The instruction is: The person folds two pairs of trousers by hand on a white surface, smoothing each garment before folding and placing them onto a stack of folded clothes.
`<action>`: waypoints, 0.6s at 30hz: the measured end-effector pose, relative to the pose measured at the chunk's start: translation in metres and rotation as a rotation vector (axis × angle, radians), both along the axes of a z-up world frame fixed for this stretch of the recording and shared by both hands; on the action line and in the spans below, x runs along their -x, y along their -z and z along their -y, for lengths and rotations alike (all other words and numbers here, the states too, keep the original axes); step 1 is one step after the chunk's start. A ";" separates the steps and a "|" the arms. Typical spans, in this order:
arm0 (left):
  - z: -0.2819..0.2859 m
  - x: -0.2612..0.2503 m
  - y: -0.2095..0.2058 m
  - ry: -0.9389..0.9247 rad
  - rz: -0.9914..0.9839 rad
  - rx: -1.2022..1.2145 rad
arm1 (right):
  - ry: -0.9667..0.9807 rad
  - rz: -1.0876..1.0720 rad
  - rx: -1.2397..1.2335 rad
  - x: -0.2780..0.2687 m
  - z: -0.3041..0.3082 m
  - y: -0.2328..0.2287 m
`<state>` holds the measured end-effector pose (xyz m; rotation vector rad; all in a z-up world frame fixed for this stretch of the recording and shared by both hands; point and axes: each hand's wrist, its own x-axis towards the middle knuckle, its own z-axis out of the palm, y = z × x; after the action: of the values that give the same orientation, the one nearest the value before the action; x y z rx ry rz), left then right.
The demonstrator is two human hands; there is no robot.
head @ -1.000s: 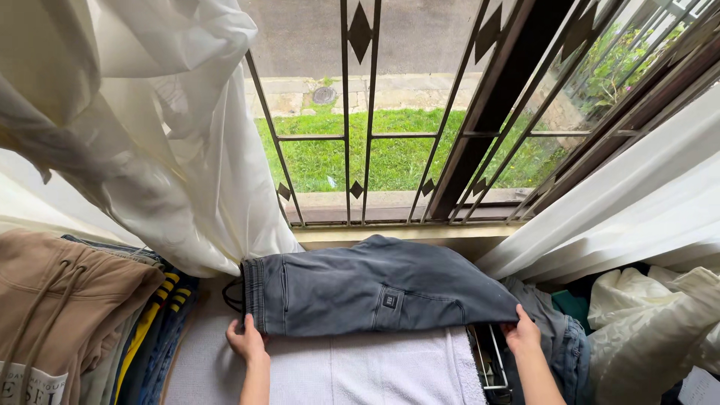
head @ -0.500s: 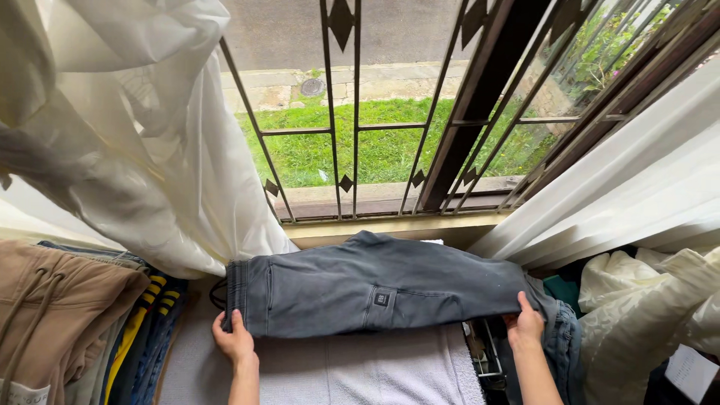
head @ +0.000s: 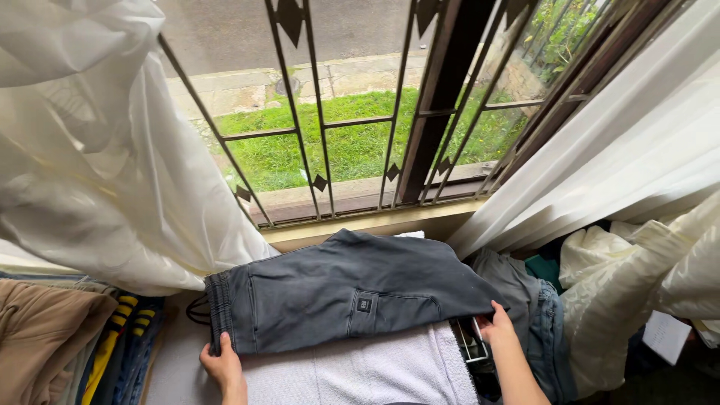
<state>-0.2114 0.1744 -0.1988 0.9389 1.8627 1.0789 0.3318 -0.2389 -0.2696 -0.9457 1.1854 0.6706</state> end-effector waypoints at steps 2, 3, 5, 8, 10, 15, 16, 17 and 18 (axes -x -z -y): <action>0.005 -0.001 0.002 -0.021 0.036 -0.007 | -0.030 0.005 -0.048 0.003 -0.005 -0.015; 0.007 -0.001 0.002 -0.051 0.071 -0.015 | -0.069 0.011 -0.096 0.005 -0.008 -0.023; 0.015 -0.002 -0.006 -0.036 0.089 0.006 | -0.031 0.044 -0.135 -0.005 -0.007 -0.021; 0.014 0.005 0.008 -0.010 0.247 0.012 | 0.057 0.087 -0.201 -0.021 -0.008 -0.002; 0.010 0.012 0.022 0.009 0.389 -0.006 | 0.113 0.099 -0.232 -0.025 -0.010 -0.002; 0.007 0.023 0.029 0.035 0.386 0.174 | 0.180 0.131 -0.225 -0.021 -0.009 -0.026; 0.010 0.023 0.027 0.032 0.385 0.170 | 0.178 0.129 -0.229 -0.028 -0.004 -0.020; 0.012 0.023 0.026 0.051 0.409 0.167 | 0.169 0.142 -0.235 -0.034 0.001 -0.015; 0.015 0.023 0.026 0.069 0.432 0.164 | 0.160 0.155 -0.241 -0.039 0.006 -0.009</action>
<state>-0.2346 0.1595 -0.2245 0.6122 1.5231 0.9801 0.3709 -0.2448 -0.2603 -0.6797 1.0057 0.5859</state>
